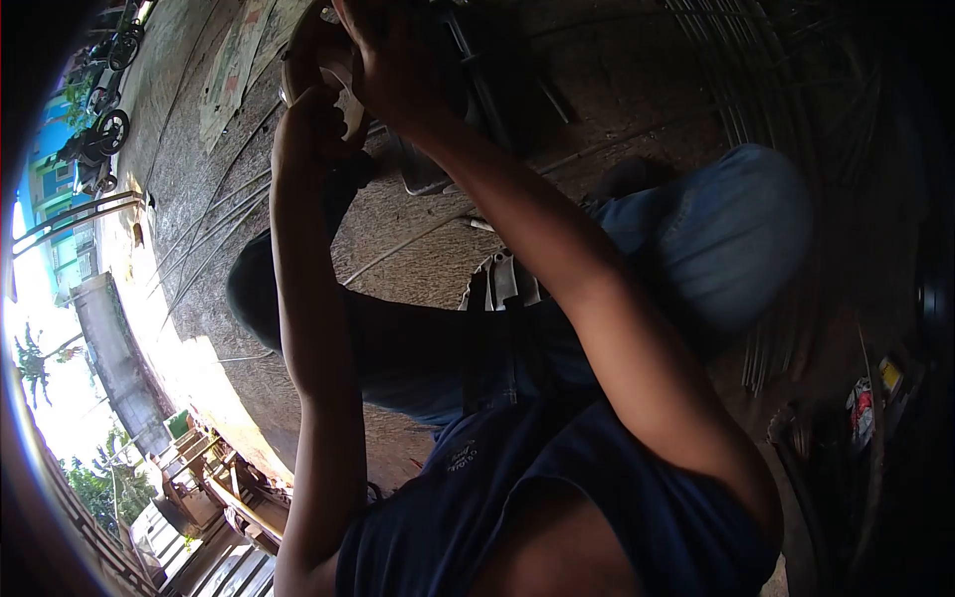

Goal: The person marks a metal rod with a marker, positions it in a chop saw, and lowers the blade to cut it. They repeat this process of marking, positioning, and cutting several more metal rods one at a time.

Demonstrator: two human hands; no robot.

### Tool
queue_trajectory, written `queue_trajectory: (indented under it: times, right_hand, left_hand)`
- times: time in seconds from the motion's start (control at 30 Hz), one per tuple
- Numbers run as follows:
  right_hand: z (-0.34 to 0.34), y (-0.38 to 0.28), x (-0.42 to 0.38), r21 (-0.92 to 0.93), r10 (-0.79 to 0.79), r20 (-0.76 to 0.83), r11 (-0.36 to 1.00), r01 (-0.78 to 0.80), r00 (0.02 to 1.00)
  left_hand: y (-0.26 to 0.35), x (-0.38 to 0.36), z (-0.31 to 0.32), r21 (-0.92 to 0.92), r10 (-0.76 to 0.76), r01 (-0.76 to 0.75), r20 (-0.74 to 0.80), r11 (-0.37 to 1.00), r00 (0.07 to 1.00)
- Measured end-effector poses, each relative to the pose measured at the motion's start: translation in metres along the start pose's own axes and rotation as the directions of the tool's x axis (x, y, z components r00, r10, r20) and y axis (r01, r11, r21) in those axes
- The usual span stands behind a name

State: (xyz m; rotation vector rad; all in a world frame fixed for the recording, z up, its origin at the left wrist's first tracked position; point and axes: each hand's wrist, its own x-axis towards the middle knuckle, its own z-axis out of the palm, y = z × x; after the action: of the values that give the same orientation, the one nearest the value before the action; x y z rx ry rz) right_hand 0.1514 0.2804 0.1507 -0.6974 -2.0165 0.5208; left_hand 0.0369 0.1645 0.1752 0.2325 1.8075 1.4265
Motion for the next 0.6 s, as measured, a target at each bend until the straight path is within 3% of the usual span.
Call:
queue_trajectory:
  times: [0.3,0.37,0.6]
  right_hand:
    - [-0.002,-0.001,-0.002,-0.005,-0.008,0.009,1.0,0.008,1.0]
    - [-0.002,-0.001,-0.002,-0.01,-0.013,0.011,1.0,0.013,1.0]
    - [-0.003,0.0,-0.006,-0.025,-0.013,0.019,1.0,0.013,1.0]
  left_hand:
    - [-0.003,-0.009,0.008,-0.002,-0.004,0.004,-0.05,1.0,0.999]
    - [-0.004,-0.013,0.012,-0.079,-0.003,-0.003,-0.077,0.997,0.997]
    - [-0.006,-0.012,0.01,-0.11,0.019,-0.023,-0.034,0.994,0.999]
